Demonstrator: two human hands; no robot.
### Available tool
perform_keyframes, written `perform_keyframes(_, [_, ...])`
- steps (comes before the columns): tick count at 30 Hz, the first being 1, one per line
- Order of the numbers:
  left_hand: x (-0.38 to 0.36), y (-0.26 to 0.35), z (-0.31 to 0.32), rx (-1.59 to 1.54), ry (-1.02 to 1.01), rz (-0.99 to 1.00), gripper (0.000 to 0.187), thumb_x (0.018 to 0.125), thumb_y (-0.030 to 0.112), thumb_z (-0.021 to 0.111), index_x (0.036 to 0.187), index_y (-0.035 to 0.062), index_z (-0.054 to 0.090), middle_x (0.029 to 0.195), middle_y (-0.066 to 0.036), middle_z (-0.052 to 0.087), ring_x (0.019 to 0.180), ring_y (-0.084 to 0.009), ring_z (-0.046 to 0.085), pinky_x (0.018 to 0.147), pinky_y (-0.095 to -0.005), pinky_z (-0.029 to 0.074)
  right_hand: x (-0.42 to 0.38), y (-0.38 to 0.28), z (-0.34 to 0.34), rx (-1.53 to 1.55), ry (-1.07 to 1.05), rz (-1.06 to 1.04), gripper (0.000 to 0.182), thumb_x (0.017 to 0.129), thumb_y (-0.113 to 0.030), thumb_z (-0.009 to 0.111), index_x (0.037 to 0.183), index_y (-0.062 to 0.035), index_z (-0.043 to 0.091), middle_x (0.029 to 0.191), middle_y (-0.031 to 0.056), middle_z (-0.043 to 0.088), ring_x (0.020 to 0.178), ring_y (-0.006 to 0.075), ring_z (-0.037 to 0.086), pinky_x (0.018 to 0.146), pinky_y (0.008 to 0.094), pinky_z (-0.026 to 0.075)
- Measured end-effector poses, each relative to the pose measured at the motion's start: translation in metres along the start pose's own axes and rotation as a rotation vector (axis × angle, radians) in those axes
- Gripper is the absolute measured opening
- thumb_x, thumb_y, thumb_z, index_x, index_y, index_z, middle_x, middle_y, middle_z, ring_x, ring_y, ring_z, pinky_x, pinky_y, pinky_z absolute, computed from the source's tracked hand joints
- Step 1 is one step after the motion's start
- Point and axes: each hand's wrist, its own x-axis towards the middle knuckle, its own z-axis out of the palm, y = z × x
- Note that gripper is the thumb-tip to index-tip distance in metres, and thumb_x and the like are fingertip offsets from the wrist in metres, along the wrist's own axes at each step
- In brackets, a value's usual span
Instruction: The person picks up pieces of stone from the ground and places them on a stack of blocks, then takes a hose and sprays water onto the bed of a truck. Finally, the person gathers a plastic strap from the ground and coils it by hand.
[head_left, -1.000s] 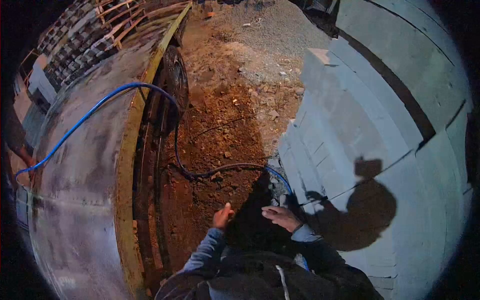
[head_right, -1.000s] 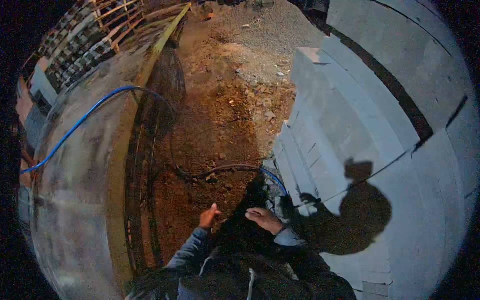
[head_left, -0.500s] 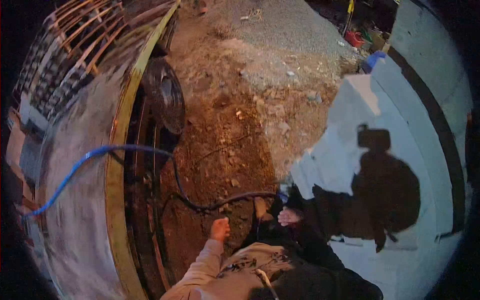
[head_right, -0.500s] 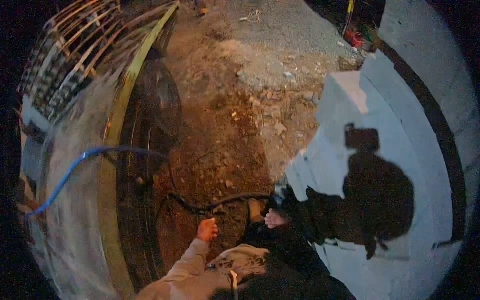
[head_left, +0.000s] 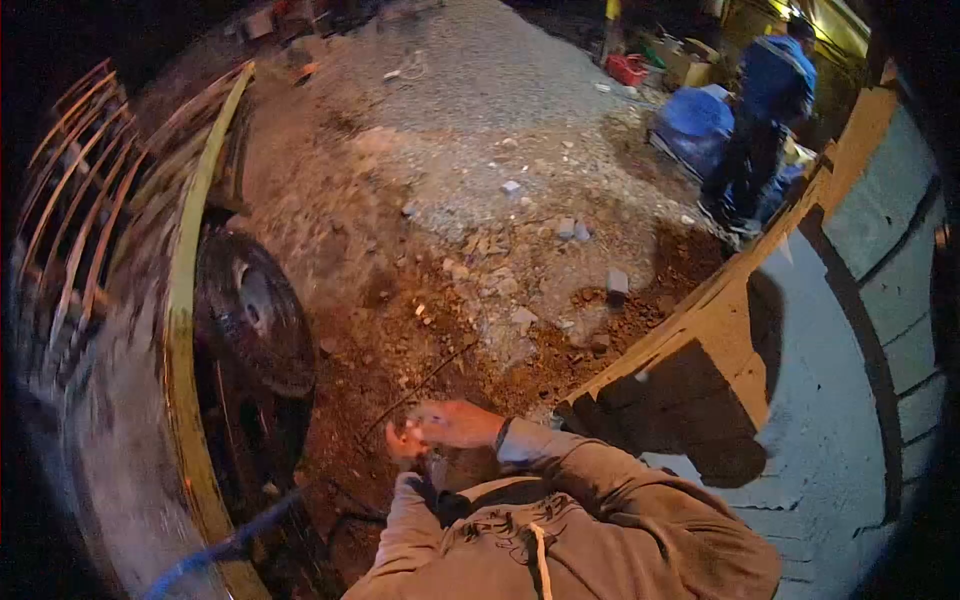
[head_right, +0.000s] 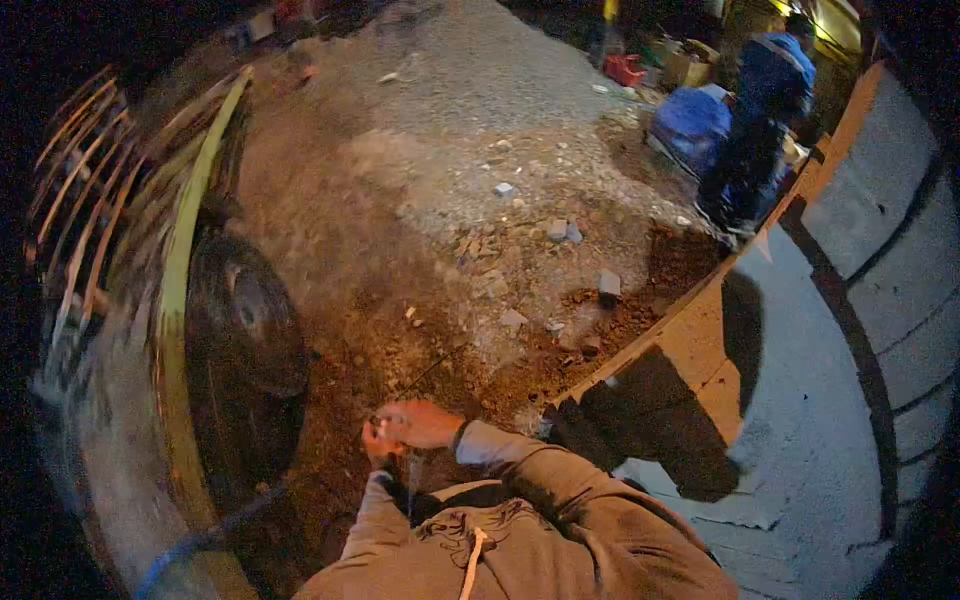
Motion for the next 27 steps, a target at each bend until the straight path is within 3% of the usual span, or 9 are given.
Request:
perform_keyframes(8, [0.254, 0.044, -0.057, 0.139, -0.258, -0.257, 0.049, 0.090, 0.044, 0.039, 0.129, 0.0153, 0.038, 0.090, -0.014, 0.064, 0.057, -0.0271, 0.059, 0.037, -0.0335, 0.041, 0.022, 0.201, -0.081, 0.588, 0.515, 0.746, 0.046, 0.085, -0.044, 0.051, 0.109, -0.0039, 0.056, 0.094, 0.0126, 0.060, 0.083, 0.0236, 0.057, 0.067, 0.0352, 0.045])
perform_keyframes(10, [0.259, 0.056, 0.052, 0.862, 0.316, 0.115, 0.047, 0.089, 0.035, 0.048, 0.129, 0.0136, 0.038, 0.090, -0.013, 0.063, 0.054, -0.0270, 0.057, 0.038, -0.0364, 0.043, 0.034, 0.208, -0.114, 0.845, 0.582, 0.934, 0.044, 0.085, -0.042, 0.052, 0.105, -0.0031, 0.057, 0.093, 0.0120, 0.060, 0.082, 0.0208, 0.057, 0.066, 0.0336, 0.044])
perform_keyframes(12, [0.312, 0.096, 0.128, 0.857, 0.227, 0.138, 0.055, 0.088, 0.034, 0.050, 0.133, 0.0119, 0.029, 0.087, -0.008, 0.056, 0.057, -0.0198, 0.050, 0.046, -0.0354, 0.042, 0.071, 0.200, -0.167, 0.511, 0.575, 0.815, 0.043, 0.085, -0.042, 0.052, 0.102, -0.0027, 0.058, 0.088, 0.0113, 0.060, 0.078, 0.0197, 0.056, 0.064, 0.0335, 0.044])
perform_keyframes(14, [0.343, 0.137, 0.189, 0.872, 0.107, 0.157, 0.046, 0.088, 0.033, 0.051, 0.124, 0.0079, 0.037, 0.082, -0.006, 0.053, 0.057, -0.0175, 0.047, 0.051, -0.0372, 0.041, 0.114, 0.210, -0.199, 0.127, 0.522, 0.709, 0.044, 0.085, -0.044, 0.051, 0.096, -0.0026, 0.061, 0.082, 0.0112, 0.059, 0.073, 0.0185, 0.055, 0.061, 0.0336, 0.043])
perform_keyframes(17, [0.408, 0.185, 0.251, 1.042, -0.061, 0.199, 0.034, 0.086, 0.037, 0.054, 0.078, 0.0039, 0.057, 0.066, -0.007, 0.052, 0.055, -0.0170, 0.046, 0.051, -0.0422, 0.039, 0.186, 0.193, -0.256, 0.325, 0.460, 0.721, 0.044, 0.084, -0.045, 0.053, 0.087, -0.0026, 0.062, 0.076, 0.0092, 0.058, 0.068, 0.0171, 0.053, 0.060, 0.0345, 0.042])
perform_keyframes(18, [0.408, 0.205, 0.281, 1.191, -0.079, 0.296, 0.039, 0.086, 0.040, 0.053, 0.070, 0.0041, 0.056, 0.060, -0.006, 0.049, 0.054, -0.0167, 0.046, 0.051, -0.0419, 0.037, 0.205, 0.170, -0.267, 0.365, 0.673, 0.607, 0.056, 0.085, -0.051, 0.046, 0.059, -0.0033, 0.058, 0.057, 0.0079, 0.053, 0.055, 0.0226, 0.049, 0.054, 0.0416, 0.037])
perform_keyframes(19, [0.404, 0.215, 0.305, 1.336, -0.095, 0.390, 0.045, 0.086, 0.042, 0.052, 0.062, 0.0043, 0.055, 0.053, -0.005, 0.045, 0.053, -0.0163, 0.045, 0.051, -0.0416, 0.036, 0.221, 0.177, -0.270, 0.334, 0.649, 0.578, 0.054, 0.085, -0.050, 0.046, 0.059, -0.0034, 0.057, 0.057, 0.0081, 0.053, 0.054, 0.0221, 0.048, 0.054, 0.0414, 0.038])
perform_keyframes(23, [0.442, 0.223, 0.309, 1.223, 0.046, 0.230, 0.046, 0.087, 0.046, 0.046, 0.069, 0.0056, 0.058, 0.062, -0.006, 0.050, 0.052, -0.0190, 0.045, 0.049, -0.0389, 0.036, 0.247, 0.231, -0.293, 0.368, 0.629, 0.628, 0.033, 0.081, -0.032, 0.057, 0.071, -0.0006, 0.060, 0.061, 0.0073, 0.056, 0.060, 0.0149, 0.053, 0.057, 0.0333, 0.042])
perform_keyframes(27, [0.448, 0.216, 0.270, 0.870, 0.131, 0.036, 0.030, 0.087, 0.031, 0.054, 0.104, 0.0066, 0.050, 0.066, -0.004, 0.048, 0.054, -0.0112, 0.044, 0.043, -0.0326, 0.034, 0.241, 0.342, -0.312, 0.209, 0.799, 0.769, 0.025, 0.078, -0.023, 0.062, 0.079, 0.0022, 0.060, 0.068, 0.0093, 0.059, 0.061, 0.0162, 0.053, 0.054, 0.0326, 0.042])
